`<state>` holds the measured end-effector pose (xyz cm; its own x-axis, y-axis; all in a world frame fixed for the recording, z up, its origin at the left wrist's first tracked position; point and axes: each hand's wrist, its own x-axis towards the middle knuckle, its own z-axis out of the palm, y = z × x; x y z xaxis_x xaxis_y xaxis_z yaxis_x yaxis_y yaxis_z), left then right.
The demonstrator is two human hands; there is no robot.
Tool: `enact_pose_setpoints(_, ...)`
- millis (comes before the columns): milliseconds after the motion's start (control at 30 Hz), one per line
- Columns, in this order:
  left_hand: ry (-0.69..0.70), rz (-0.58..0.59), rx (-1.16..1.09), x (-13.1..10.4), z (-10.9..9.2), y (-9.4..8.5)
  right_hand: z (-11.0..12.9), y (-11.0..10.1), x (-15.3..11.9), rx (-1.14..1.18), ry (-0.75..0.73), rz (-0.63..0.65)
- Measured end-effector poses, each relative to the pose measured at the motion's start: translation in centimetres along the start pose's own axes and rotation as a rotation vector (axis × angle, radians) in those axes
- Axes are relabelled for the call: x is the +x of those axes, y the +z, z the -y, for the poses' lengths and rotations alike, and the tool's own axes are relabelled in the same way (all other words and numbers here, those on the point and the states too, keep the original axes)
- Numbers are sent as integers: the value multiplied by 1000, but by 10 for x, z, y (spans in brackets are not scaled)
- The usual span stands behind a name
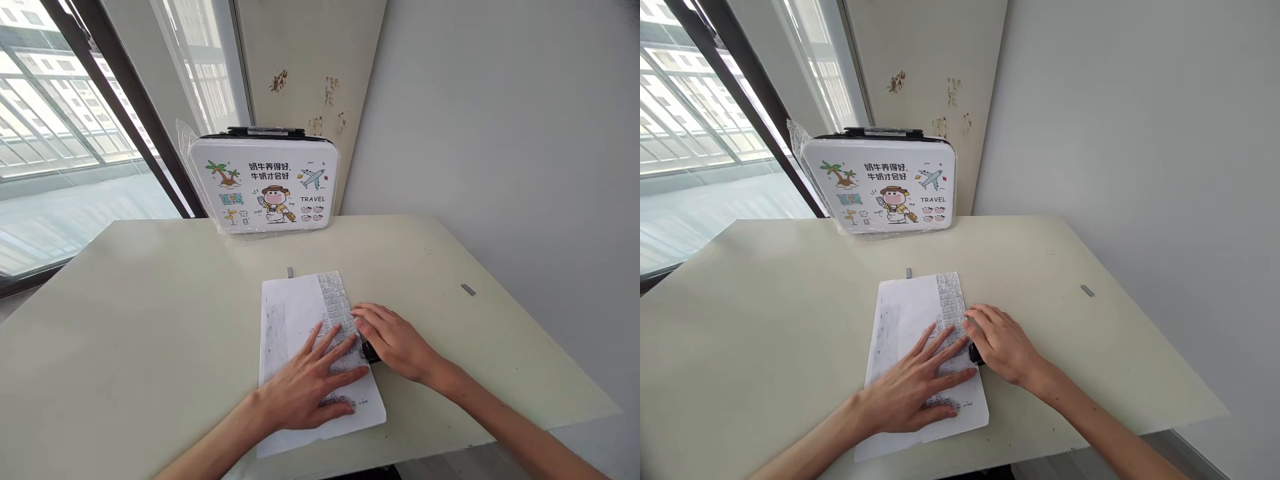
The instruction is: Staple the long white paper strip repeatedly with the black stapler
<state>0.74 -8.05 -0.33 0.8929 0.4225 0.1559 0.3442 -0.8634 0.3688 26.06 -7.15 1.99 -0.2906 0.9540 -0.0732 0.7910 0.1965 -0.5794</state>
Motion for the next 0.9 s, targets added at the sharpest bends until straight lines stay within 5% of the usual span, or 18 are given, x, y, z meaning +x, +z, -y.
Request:
enact_pose_setpoints(400, 10, 14, -6, 0, 0, -2, 5, 9, 1, -180, 19, 5)
enact_pose_setpoints(900, 17, -37, -42, -1, 2, -1, 9, 40, 5, -436, -55, -157)
